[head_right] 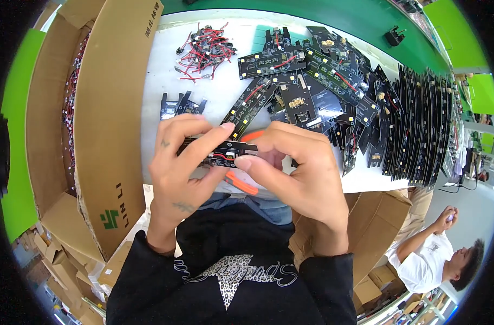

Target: The person assembles small electronic components onto a PCB, using pliers and wire cutters to manipulate the wires and components.

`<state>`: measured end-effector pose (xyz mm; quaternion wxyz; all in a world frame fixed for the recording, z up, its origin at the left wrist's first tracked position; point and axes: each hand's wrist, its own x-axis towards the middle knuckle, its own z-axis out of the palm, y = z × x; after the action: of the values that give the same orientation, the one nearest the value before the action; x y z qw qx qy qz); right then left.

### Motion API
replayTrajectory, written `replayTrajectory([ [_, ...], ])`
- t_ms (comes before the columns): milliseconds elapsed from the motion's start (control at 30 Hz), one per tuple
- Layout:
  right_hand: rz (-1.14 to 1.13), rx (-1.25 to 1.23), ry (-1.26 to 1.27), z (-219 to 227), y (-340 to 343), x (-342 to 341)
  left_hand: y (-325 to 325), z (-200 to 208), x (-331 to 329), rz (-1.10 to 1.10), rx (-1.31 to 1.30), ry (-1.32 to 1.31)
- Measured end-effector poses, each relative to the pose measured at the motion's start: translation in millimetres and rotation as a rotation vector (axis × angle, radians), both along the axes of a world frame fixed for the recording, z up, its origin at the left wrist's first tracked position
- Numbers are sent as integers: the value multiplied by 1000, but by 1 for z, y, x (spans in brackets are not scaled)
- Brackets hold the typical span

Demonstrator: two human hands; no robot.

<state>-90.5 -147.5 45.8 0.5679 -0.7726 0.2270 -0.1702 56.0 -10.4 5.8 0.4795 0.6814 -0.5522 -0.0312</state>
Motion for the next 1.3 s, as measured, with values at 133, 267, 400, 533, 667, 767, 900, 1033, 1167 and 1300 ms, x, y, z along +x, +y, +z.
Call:
replayTrajectory([
  [133,28,-20,-43,-7,3,3,6,6,-5,74,66,-179],
  [267,72,118,-136,-6,6,5,11,5,0,32,23,-145],
  [400,159,163,-158,-12,2,4,14,-1,1,-31,-34,11],
  [533,165,462,-174,-15,6,7,16,-1,2,-18,-37,98],
  [667,103,665,-155,-18,6,11,15,3,0,56,12,99],
  [767,74,636,-139,-14,8,20,17,0,1,112,3,49],
  [900,-113,273,-107,-4,-5,20,24,-3,7,287,27,-5],
  [1033,-351,113,-43,15,-4,40,26,-5,6,356,129,35],
  [1167,-302,-181,16,11,-14,77,20,-7,11,331,187,26],
  [1300,-285,-295,7,4,-25,99,19,-2,4,380,288,-73],
])
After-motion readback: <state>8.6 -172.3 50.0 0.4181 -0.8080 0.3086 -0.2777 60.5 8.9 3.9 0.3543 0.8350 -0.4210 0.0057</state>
